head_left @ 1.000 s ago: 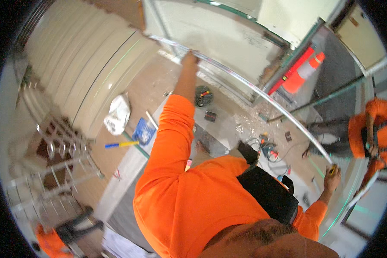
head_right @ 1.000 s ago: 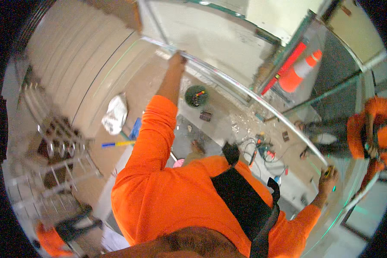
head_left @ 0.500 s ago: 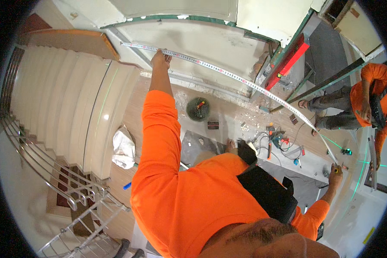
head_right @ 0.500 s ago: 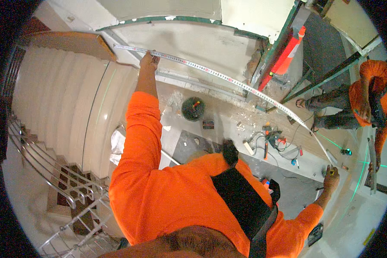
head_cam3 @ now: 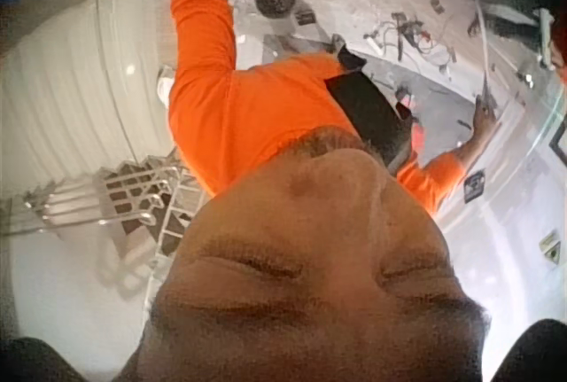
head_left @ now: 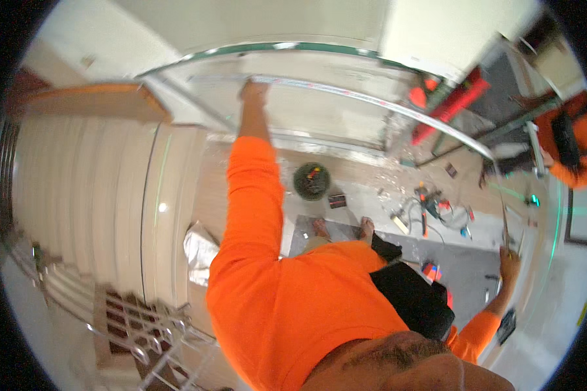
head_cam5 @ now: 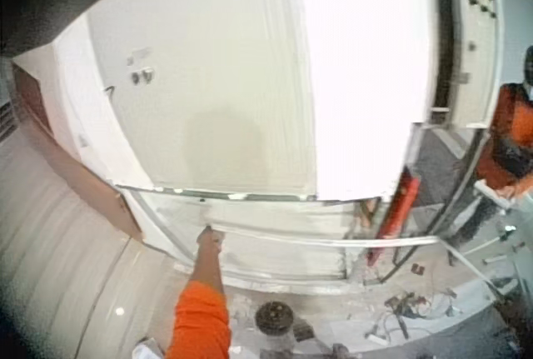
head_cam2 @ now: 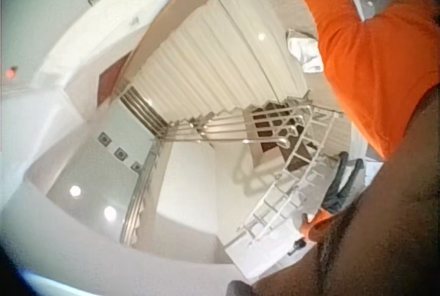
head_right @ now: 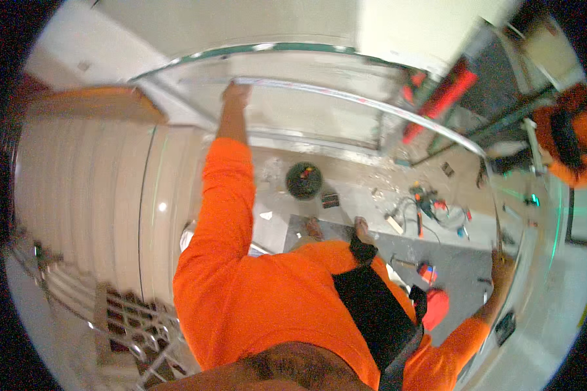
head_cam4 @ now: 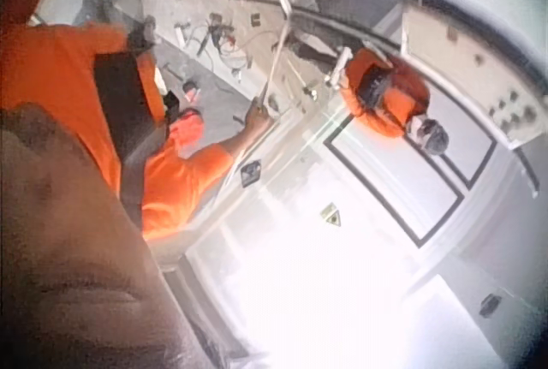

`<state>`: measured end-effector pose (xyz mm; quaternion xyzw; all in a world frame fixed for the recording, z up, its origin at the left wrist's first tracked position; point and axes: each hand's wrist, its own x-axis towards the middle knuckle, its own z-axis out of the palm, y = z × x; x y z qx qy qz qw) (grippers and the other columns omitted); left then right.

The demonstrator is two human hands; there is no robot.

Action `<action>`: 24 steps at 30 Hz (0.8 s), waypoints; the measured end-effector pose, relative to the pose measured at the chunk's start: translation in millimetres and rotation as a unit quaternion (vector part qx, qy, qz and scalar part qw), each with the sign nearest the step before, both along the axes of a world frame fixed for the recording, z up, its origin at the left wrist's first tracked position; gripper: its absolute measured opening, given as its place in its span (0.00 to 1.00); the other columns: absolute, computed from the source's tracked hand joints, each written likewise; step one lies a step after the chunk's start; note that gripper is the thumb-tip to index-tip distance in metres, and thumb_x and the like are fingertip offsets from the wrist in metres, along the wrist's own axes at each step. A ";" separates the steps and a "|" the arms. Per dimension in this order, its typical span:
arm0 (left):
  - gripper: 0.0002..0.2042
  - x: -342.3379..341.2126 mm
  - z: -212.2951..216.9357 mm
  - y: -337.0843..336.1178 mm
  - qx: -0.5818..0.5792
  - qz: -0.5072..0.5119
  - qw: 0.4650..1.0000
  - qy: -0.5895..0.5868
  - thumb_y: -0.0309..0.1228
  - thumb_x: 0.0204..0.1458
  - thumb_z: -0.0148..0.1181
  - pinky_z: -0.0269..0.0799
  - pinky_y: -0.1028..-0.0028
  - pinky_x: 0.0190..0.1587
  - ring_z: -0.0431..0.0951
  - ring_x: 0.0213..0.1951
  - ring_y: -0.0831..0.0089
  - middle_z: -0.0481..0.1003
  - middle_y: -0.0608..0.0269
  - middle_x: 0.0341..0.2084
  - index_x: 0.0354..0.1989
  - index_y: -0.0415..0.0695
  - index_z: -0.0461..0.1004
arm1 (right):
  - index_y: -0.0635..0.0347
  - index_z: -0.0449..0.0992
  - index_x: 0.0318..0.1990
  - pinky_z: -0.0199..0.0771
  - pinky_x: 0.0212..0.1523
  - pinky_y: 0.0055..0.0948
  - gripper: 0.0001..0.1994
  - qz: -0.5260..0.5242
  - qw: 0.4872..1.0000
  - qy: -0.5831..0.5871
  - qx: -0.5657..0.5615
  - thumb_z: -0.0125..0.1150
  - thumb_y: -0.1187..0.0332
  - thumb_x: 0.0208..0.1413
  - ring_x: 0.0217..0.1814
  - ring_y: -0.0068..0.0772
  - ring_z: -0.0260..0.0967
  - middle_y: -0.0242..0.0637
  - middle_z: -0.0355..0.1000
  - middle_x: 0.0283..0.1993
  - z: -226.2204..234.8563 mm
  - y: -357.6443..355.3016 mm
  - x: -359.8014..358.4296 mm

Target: The person measures a wall section with a tape measure, then picks up a long metal strip. They measure the strip on the floor and use an angle grinder to cut it, producing sparks.

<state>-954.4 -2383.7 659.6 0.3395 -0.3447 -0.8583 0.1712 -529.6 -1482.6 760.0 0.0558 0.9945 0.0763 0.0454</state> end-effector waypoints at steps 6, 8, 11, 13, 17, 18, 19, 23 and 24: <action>0.20 -15.6 7.2 -9.9 0.052 0.006 0.998 0.045 0.30 0.64 0.53 0.78 0.49 0.53 0.73 0.58 0.49 0.67 0.48 0.60 0.62 0.40 0.63 | 0.68 0.81 0.44 0.71 0.40 0.40 0.29 -0.216 0.957 -0.014 -0.195 0.61 0.44 0.59 0.37 0.42 0.74 0.51 0.78 0.36 9.7 -98.8 -8.6; 0.18 -12.6 17.2 -16.8 0.038 0.014 0.999 0.018 0.30 0.65 0.51 0.79 0.51 0.52 0.75 0.55 0.51 0.69 0.50 0.58 0.62 0.41 0.64 | 0.68 0.80 0.44 0.71 0.38 0.41 0.28 -0.202 0.954 0.016 -0.219 0.60 0.45 0.60 0.34 0.44 0.73 0.51 0.77 0.34 7.8 -121.3 -4.4; 0.16 -17.6 17.4 -49.8 0.028 0.026 0.999 0.023 0.30 0.66 0.50 0.80 0.53 0.50 0.77 0.51 0.53 0.71 0.52 0.53 0.60 0.41 0.66 | 0.68 0.80 0.43 0.70 0.35 0.44 0.26 -0.201 0.949 0.036 -0.239 0.57 0.47 0.63 0.31 0.51 0.72 0.54 0.76 0.31 0.4 -152.4 -18.5; 0.15 -18.7 18.6 -76.3 0.027 0.041 0.998 0.025 0.30 0.66 0.50 0.81 0.53 0.49 0.78 0.49 0.55 0.73 0.52 0.50 0.59 0.41 0.66 | 0.68 0.80 0.43 0.70 0.35 0.44 0.26 -0.230 0.934 0.000 -0.274 0.57 0.48 0.63 0.30 0.51 0.72 0.53 0.76 0.31 21.3 -196.7 -31.6; 0.14 -36.5 28.8 -112.4 0.019 0.066 0.997 0.016 0.30 0.66 0.49 0.82 0.54 0.46 0.80 0.44 0.57 0.76 0.52 0.46 0.58 0.39 0.67 | 0.68 0.79 0.43 0.69 0.33 0.44 0.24 -0.146 0.964 0.030 -0.222 0.57 0.50 0.64 0.34 0.47 0.71 0.52 0.74 0.33 -14.3 -174.9 -19.3; 0.14 -36.8 27.0 -127.5 0.006 0.077 0.997 0.011 0.30 0.66 0.49 0.82 0.55 0.44 0.81 0.43 0.57 0.76 0.52 0.45 0.58 0.39 0.67 | 0.69 0.78 0.43 0.69 0.34 0.45 0.24 -0.145 0.963 0.004 -0.226 0.57 0.50 0.64 0.34 0.48 0.71 0.52 0.74 0.33 -17.9 -174.5 -19.1; 0.14 -38.7 26.7 -143.0 -0.001 0.081 0.997 0.021 0.30 0.66 0.49 0.82 0.56 0.44 0.81 0.42 0.58 0.76 0.52 0.45 0.57 0.38 0.68 | 0.69 0.78 0.43 0.70 0.34 0.46 0.24 -0.144 0.962 -0.023 -0.229 0.57 0.50 0.64 0.34 0.49 0.71 0.52 0.74 0.33 -21.5 -173.3 -21.8; 0.13 -40.0 25.3 -169.9 -0.031 0.094 0.995 0.026 0.30 0.66 0.50 0.83 0.59 0.41 0.81 0.40 0.58 0.76 0.52 0.45 0.55 0.37 0.69 | 0.65 0.77 0.36 0.59 0.18 0.31 0.23 -0.068 0.964 0.035 -0.253 0.57 0.49 0.64 0.18 0.29 0.62 0.35 0.64 0.21 -35.5 -198.5 -31.5; 0.13 -42.0 27.6 -167.8 -0.037 0.096 0.995 0.021 0.30 0.66 0.50 0.83 0.60 0.41 0.81 0.40 0.59 0.77 0.52 0.45 0.55 0.37 0.69 | 0.65 0.76 0.34 0.57 0.15 0.28 0.23 -0.072 0.962 0.049 -0.260 0.57 0.48 0.64 0.14 0.24 0.60 0.32 0.62 0.18 -33.8 -208.9 -30.5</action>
